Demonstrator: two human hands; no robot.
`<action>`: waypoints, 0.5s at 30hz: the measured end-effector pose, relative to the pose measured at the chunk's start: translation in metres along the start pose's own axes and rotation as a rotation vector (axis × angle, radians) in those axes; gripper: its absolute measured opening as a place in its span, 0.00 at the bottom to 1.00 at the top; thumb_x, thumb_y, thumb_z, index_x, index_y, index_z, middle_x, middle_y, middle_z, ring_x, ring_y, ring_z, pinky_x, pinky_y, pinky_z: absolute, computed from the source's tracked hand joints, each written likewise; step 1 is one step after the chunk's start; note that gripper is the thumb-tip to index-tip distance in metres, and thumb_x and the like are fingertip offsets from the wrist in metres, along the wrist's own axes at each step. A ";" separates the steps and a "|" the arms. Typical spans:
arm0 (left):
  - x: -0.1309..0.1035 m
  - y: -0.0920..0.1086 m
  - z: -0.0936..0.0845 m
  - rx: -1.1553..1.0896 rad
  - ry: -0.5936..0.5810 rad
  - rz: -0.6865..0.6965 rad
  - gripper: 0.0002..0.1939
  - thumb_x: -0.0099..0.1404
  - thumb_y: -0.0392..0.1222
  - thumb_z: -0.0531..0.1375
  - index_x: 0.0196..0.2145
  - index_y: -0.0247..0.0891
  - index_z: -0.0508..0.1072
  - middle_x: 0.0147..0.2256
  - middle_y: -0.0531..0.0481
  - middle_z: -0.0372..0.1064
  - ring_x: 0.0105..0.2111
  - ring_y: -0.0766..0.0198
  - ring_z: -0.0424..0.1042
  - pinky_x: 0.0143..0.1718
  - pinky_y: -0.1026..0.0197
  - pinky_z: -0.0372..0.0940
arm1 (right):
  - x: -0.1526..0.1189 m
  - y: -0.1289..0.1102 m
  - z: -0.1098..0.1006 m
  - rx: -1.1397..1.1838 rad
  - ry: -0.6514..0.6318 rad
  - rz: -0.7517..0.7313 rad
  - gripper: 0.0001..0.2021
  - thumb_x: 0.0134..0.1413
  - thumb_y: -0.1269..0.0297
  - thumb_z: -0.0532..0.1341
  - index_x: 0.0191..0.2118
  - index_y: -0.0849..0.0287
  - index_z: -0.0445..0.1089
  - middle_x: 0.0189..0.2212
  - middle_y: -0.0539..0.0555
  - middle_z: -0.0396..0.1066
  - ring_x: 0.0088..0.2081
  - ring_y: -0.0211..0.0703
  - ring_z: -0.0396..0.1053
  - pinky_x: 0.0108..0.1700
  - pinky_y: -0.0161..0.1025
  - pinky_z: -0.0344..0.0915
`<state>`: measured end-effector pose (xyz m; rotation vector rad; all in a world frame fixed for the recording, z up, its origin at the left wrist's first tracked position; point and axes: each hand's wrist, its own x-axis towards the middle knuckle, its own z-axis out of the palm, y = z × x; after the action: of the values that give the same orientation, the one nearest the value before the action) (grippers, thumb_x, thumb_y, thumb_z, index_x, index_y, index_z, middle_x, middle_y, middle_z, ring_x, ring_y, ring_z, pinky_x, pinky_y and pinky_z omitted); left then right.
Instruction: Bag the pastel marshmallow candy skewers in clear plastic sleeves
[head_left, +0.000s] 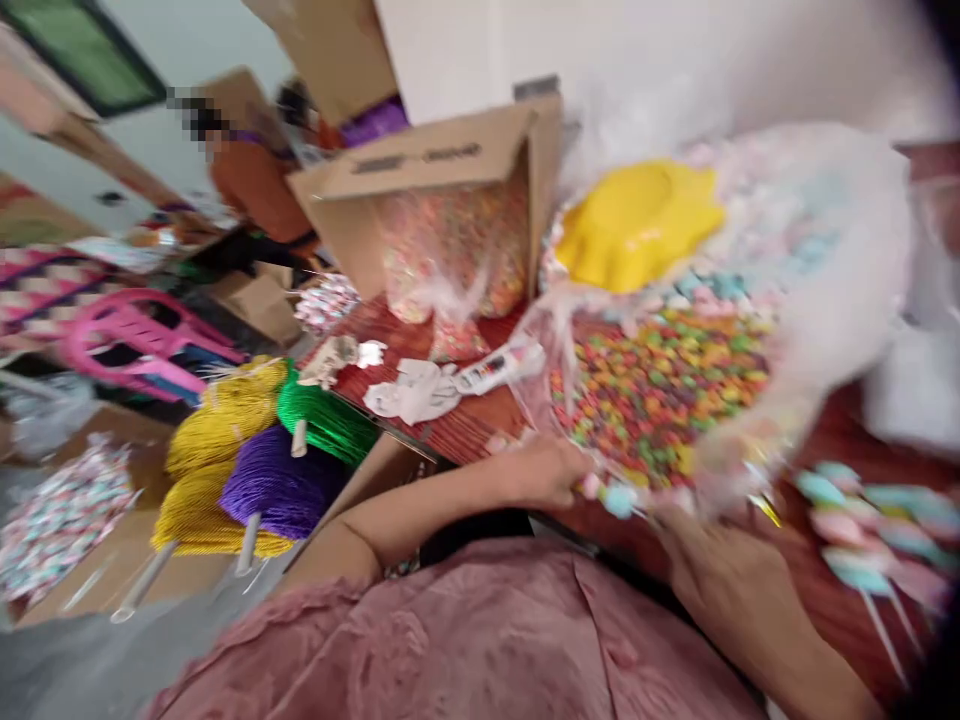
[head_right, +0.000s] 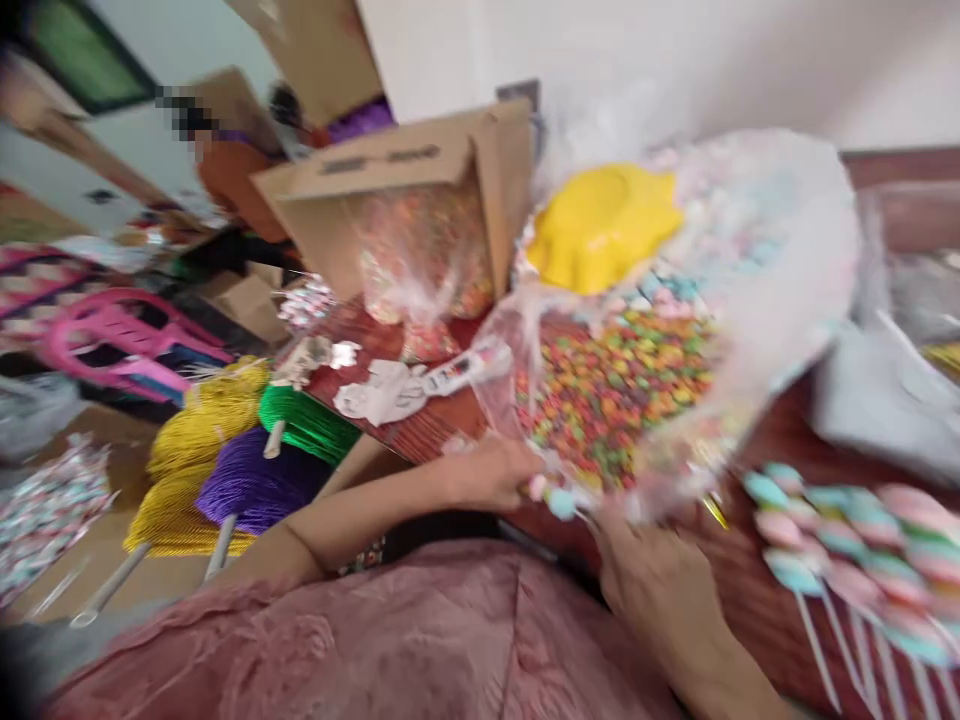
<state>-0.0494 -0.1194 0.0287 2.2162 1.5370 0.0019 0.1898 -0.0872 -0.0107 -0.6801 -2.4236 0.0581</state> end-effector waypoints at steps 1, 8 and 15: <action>0.001 -0.001 0.000 0.008 0.003 -0.012 0.12 0.61 0.38 0.56 0.40 0.38 0.76 0.38 0.43 0.76 0.38 0.54 0.74 0.35 0.58 0.64 | -0.003 -0.003 0.001 -0.050 -0.104 0.024 0.11 0.65 0.68 0.52 0.37 0.60 0.71 0.19 0.48 0.68 0.19 0.37 0.63 0.24 0.37 0.52; 0.006 0.001 0.006 -0.069 -0.046 0.038 0.07 0.61 0.40 0.60 0.34 0.35 0.76 0.33 0.42 0.75 0.35 0.53 0.73 0.36 0.57 0.63 | 0.007 -0.022 -0.007 -0.046 -0.338 0.074 0.11 0.59 0.75 0.51 0.30 0.59 0.67 0.20 0.51 0.70 0.21 0.38 0.63 0.27 0.38 0.44; 0.002 -0.004 0.006 -0.516 -0.042 0.188 0.23 0.55 0.40 0.69 0.49 0.40 0.74 0.44 0.50 0.75 0.45 0.57 0.72 0.47 0.59 0.64 | 0.013 -0.013 -0.018 -0.153 -0.018 -0.094 0.10 0.56 0.78 0.53 0.30 0.59 0.67 0.20 0.50 0.66 0.24 0.39 0.60 0.31 0.39 0.50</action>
<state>-0.0507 -0.1186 0.0215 1.9147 1.1390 0.3653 0.1851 -0.0944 0.0138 -0.6339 -2.4919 -0.1609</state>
